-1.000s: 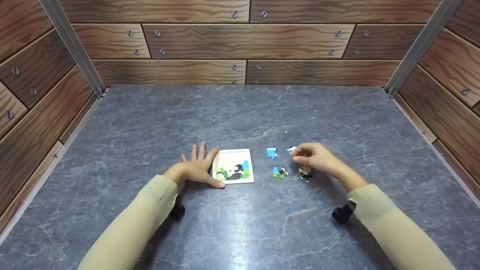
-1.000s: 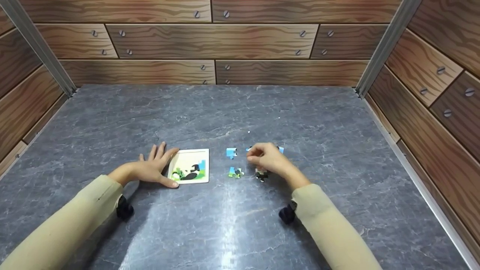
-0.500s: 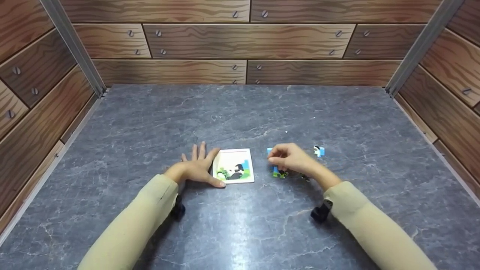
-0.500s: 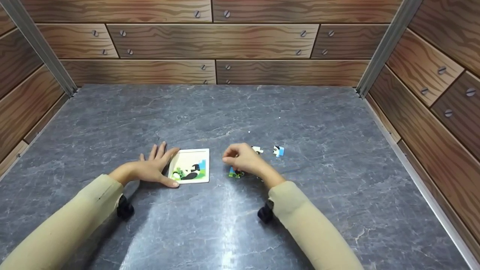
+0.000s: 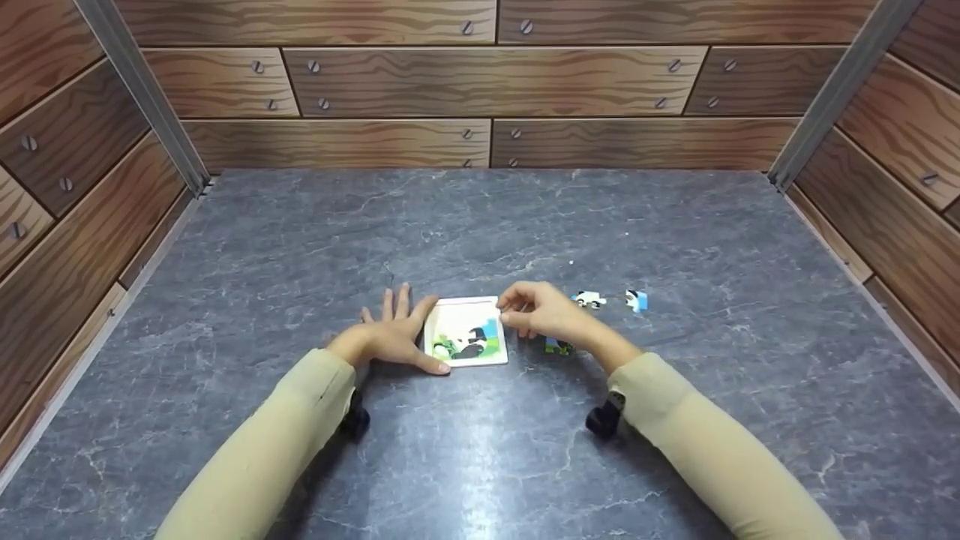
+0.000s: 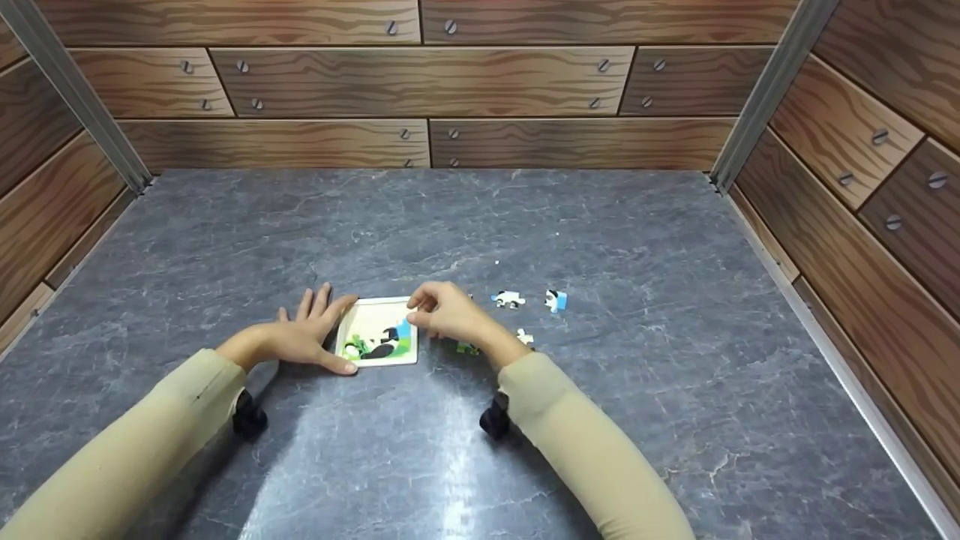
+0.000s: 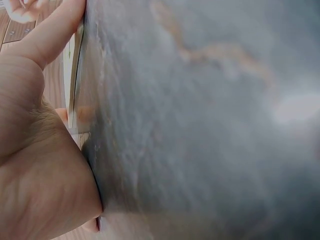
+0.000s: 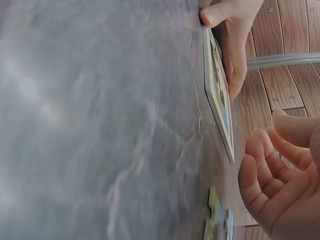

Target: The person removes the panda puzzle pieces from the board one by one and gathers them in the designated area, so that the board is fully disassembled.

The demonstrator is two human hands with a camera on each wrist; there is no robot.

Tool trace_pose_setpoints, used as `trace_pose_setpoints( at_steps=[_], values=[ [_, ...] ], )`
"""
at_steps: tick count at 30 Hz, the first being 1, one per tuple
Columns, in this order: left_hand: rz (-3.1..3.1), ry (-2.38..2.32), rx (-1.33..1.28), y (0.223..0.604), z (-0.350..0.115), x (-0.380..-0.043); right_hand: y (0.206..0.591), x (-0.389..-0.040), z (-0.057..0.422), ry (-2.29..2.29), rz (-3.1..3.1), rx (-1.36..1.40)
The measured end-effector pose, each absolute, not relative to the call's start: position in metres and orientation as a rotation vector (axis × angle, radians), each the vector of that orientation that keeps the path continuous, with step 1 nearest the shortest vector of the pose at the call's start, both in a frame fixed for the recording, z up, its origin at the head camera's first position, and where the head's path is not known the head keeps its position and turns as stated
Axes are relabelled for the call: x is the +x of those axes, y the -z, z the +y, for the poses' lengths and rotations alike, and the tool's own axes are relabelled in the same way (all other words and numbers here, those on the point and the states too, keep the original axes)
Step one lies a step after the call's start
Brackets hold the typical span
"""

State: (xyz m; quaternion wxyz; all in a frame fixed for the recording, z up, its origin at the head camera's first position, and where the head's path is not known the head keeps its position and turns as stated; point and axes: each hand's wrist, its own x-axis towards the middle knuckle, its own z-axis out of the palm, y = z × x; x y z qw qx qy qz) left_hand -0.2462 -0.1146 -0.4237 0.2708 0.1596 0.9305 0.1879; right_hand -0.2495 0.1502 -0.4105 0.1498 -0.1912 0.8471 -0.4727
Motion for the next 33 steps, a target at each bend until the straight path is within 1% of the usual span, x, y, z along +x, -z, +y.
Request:
trace_pose_setpoints(
  at_steps=[13, 33],
  values=[
    [2.489, -0.474, 0.407, 0.423, -0.114, -0.246, 0.417, -0.257, 0.133, 1.224, 2.469, -0.530],
    [2.499, -0.474, 0.412, 0.423, -0.113, -0.246, 0.420, -0.262, 0.125, 0.970, 2.587, -0.639]
  ],
)
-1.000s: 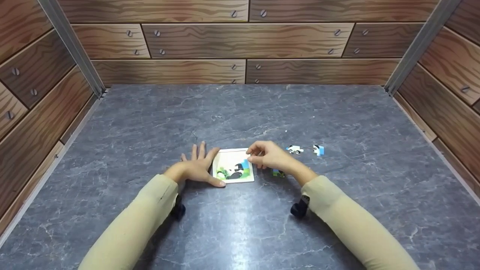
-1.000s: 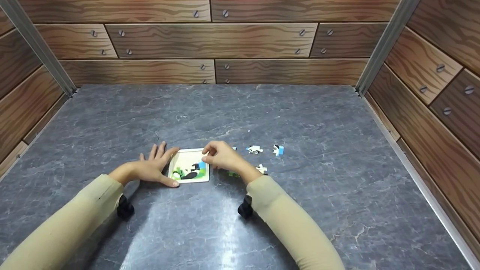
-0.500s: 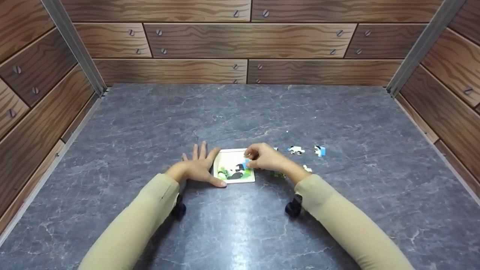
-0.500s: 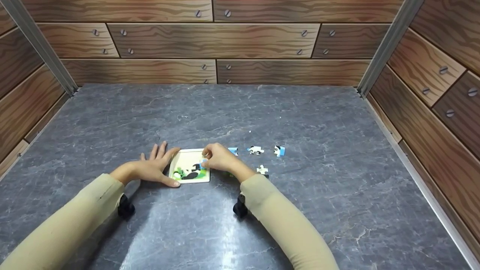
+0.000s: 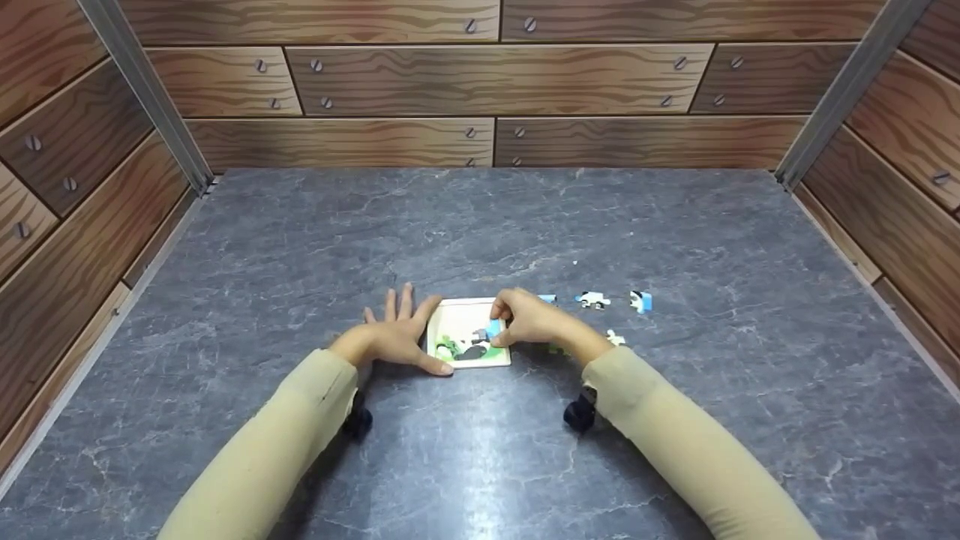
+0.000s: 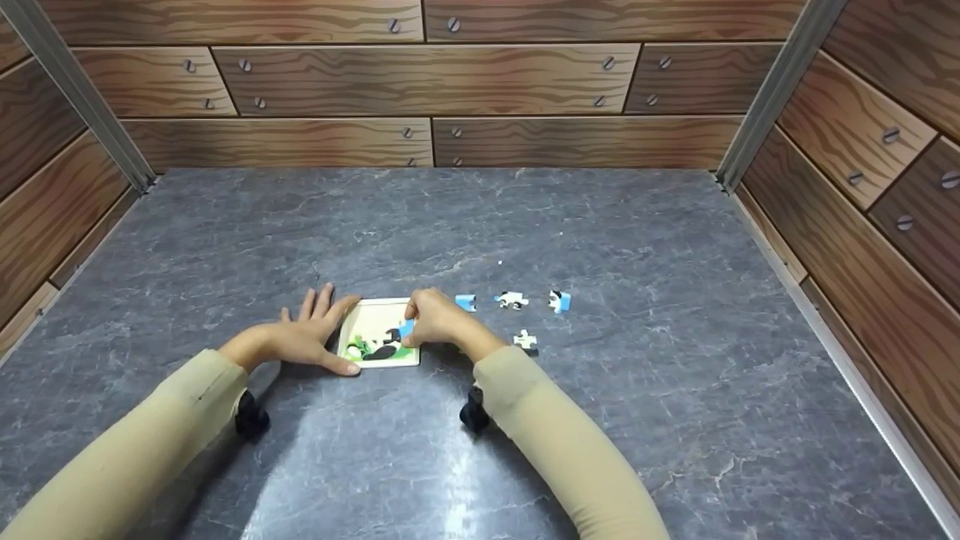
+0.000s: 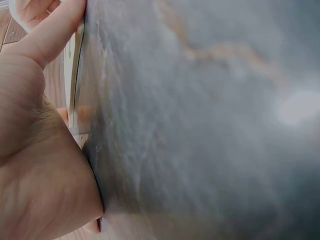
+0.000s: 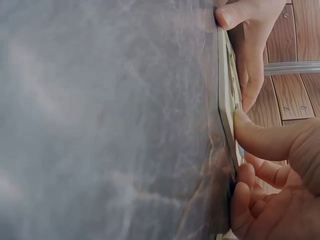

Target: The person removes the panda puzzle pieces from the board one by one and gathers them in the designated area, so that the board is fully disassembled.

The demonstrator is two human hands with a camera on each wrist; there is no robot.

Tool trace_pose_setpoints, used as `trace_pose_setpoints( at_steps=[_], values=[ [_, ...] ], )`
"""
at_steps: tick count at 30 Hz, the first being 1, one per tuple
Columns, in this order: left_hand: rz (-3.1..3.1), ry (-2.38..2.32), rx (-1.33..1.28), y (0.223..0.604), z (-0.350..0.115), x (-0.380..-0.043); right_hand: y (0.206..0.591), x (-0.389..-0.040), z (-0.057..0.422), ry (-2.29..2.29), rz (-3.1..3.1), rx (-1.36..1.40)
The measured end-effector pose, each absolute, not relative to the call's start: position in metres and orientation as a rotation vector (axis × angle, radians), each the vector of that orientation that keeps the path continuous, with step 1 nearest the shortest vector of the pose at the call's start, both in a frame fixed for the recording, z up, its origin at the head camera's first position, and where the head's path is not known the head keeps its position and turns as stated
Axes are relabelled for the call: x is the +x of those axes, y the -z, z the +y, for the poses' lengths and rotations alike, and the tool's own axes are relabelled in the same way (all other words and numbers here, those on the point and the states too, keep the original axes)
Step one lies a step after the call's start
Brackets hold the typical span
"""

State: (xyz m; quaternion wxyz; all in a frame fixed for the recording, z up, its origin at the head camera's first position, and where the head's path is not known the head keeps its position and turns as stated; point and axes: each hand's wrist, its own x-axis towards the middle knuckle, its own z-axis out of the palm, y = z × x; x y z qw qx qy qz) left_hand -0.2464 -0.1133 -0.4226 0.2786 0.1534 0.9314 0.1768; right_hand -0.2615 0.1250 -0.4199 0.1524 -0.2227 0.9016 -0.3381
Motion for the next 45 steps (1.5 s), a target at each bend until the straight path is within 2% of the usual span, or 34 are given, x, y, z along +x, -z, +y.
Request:
trace_pose_setpoints(
  at_steps=[18, 45],
  values=[
    [2.509, -0.476, 0.412, 0.4253, -0.1144, -0.2469, 0.4229, -0.2599, 0.1277, 1.189, 2.542, -0.638],
    [2.500, -0.463, 0.416, 0.4226, -0.1143, -0.2460, 0.4135, -0.2561, 0.1243, 1.149, 2.598, -0.717]
  ],
)
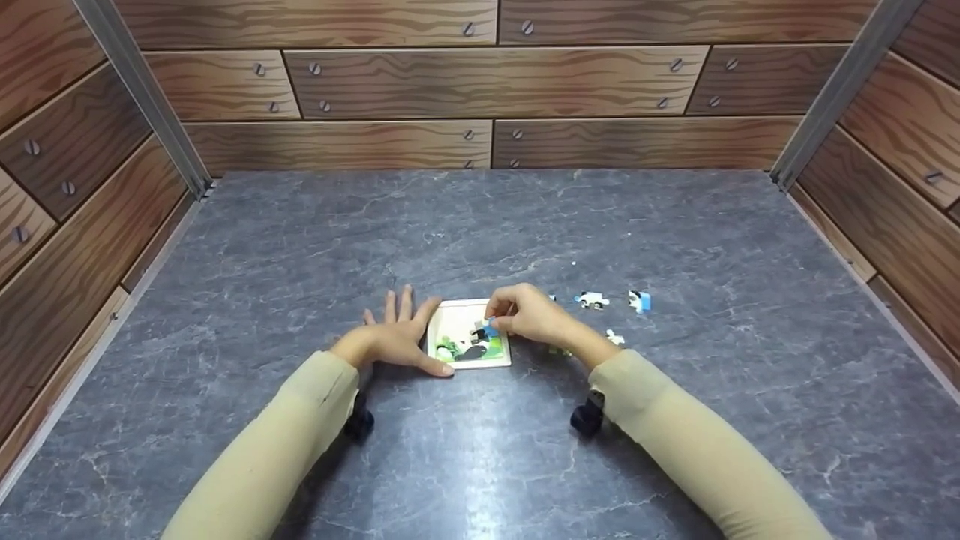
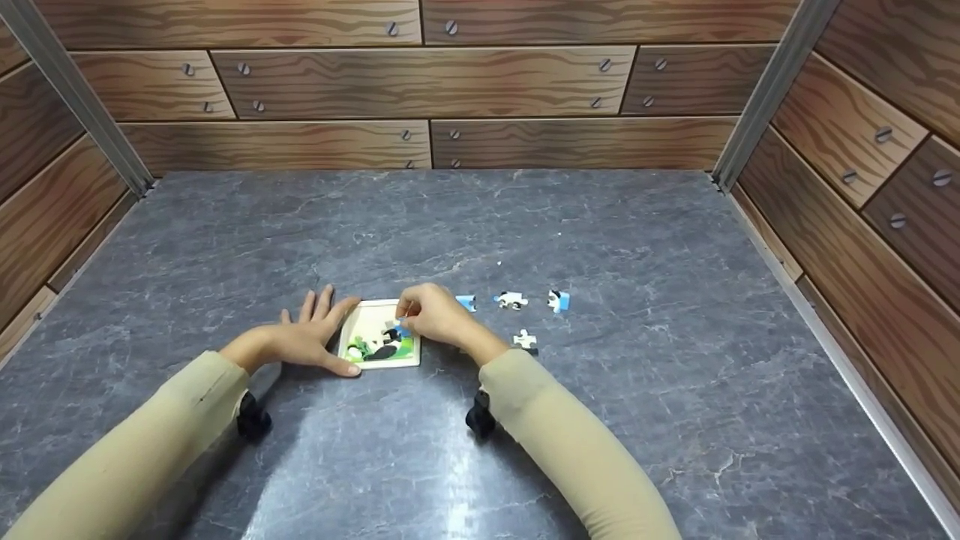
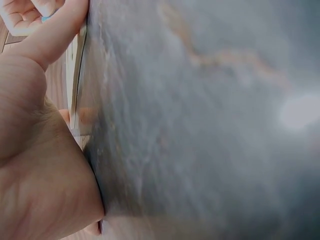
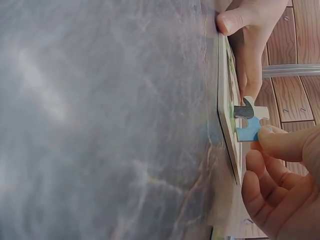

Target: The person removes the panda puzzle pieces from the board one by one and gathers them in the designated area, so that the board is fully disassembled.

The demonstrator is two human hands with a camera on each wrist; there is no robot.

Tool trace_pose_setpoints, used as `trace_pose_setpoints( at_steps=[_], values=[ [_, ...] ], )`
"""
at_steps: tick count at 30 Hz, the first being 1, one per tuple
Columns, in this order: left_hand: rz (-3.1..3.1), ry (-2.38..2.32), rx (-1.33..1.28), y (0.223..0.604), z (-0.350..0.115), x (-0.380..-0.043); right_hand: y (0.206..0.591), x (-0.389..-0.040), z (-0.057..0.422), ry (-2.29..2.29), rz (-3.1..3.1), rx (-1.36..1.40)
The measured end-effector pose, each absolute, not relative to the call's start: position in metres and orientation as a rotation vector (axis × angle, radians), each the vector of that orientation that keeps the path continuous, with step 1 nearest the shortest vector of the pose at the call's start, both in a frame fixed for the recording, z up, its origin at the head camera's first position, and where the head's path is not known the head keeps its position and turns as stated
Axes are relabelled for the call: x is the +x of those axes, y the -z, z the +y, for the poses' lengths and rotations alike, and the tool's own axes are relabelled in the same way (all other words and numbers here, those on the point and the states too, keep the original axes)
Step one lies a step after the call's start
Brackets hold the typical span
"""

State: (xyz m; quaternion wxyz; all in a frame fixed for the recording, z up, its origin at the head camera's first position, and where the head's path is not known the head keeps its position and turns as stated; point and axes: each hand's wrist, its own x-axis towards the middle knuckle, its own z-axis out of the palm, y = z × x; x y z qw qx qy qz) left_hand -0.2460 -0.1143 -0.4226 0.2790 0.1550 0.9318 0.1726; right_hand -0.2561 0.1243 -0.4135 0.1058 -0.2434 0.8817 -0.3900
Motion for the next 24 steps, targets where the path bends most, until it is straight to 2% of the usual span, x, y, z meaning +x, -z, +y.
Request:
trace_pose_setpoints(
  at_steps=[13, 24],
  values=[
    [2.503, -0.467, 0.428, 0.424, -0.112, -0.246, 0.404, -0.258, 0.116, 0.982, 2.667, -0.902],
    [2.492, -0.486, 0.402, 0.423, -0.113, -0.246, 0.404, -0.250, 0.136, 1.416, 2.405, -0.577]
  ],
)
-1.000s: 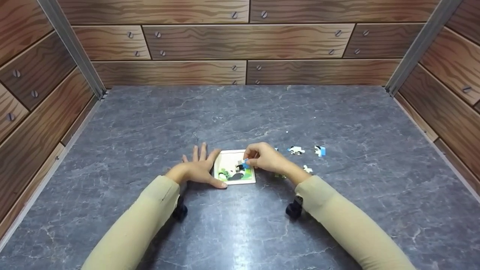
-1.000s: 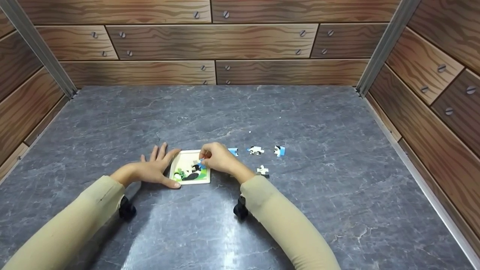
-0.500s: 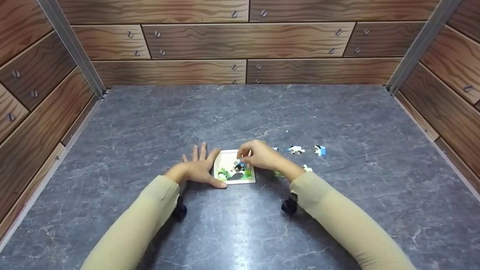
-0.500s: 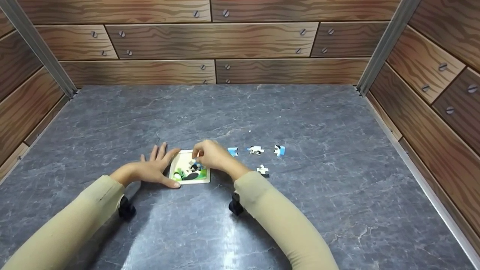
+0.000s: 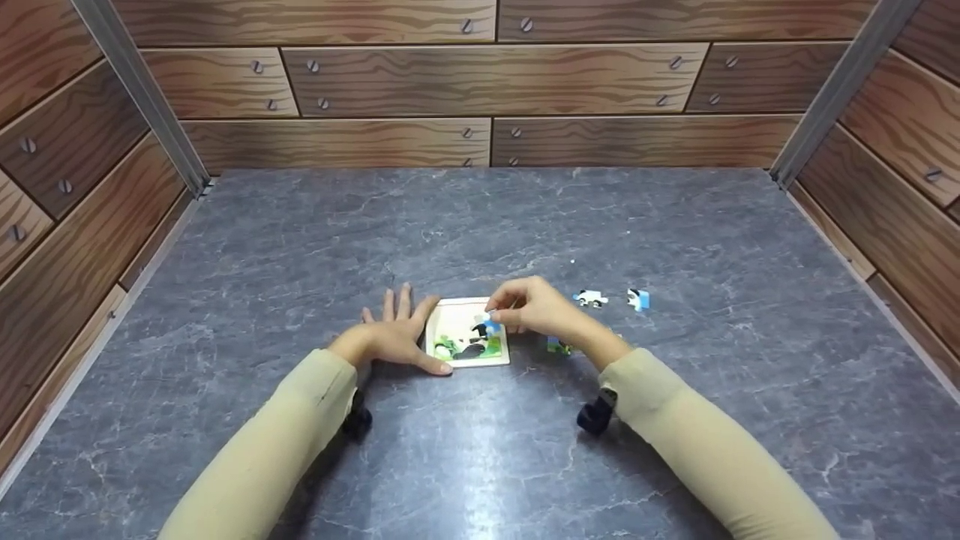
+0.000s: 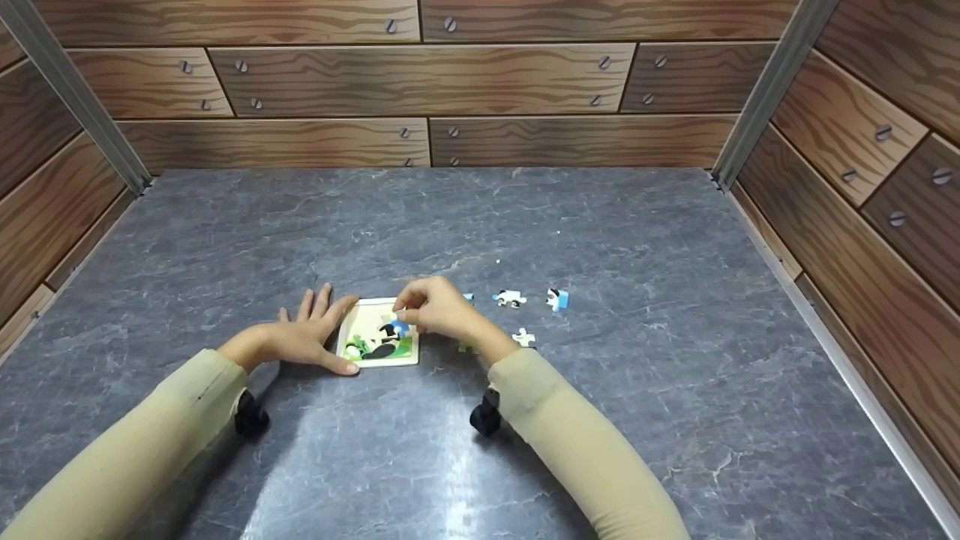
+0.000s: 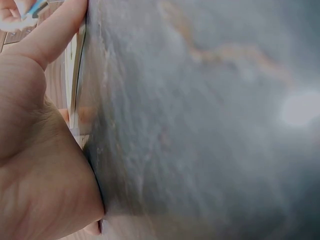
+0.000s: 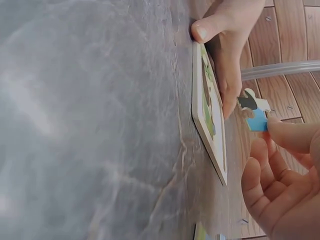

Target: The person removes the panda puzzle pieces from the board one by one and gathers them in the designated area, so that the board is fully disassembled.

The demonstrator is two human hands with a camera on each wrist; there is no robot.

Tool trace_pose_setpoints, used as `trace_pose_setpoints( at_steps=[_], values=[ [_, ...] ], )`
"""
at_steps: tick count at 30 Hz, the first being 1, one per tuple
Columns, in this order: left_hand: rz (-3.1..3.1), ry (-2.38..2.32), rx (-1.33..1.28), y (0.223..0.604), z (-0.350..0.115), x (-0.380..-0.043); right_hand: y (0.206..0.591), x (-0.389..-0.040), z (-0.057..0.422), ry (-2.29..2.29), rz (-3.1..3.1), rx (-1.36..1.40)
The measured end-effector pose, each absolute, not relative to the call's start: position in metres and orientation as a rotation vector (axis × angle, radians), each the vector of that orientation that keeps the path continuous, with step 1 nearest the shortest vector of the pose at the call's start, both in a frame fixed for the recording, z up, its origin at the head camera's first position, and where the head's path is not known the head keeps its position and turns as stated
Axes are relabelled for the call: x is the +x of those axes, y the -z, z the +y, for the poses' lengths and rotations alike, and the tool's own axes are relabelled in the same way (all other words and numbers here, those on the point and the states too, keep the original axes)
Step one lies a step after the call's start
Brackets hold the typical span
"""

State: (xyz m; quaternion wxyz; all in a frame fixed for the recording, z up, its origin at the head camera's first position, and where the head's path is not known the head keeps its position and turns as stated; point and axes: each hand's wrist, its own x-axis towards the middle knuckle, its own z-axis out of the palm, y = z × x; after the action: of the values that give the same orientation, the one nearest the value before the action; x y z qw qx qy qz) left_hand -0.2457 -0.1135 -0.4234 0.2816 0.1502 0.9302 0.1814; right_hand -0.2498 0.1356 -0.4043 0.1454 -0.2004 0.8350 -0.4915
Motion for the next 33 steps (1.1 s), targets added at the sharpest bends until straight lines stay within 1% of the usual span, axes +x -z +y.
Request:
trace_pose_setpoints(
  at_steps=[3, 8, 15, 21, 33],
  values=[
    [2.489, -0.489, 0.405, 0.424, -0.114, -0.246, 0.405, -0.246, 0.142, 1.468, 2.371, -0.561],
    [2.492, -0.498, 0.417, 0.425, -0.115, -0.247, 0.405, -0.238, 0.152, 1.515, 2.339, -0.607],
    [2.495, -0.507, 0.418, 0.423, -0.116, -0.247, 0.403, -0.229, 0.174, 1.506, 2.362, -0.539],
    [2.493, -0.485, 0.421, 0.422, -0.115, -0.246, 0.404, -0.228, 0.205, 1.557, 2.379, -0.516],
    [2.504, -0.475, 0.414, 0.423, -0.113, -0.244, 0.403, -0.218, 0.275, 1.582, 2.434, -0.314]
  ],
)
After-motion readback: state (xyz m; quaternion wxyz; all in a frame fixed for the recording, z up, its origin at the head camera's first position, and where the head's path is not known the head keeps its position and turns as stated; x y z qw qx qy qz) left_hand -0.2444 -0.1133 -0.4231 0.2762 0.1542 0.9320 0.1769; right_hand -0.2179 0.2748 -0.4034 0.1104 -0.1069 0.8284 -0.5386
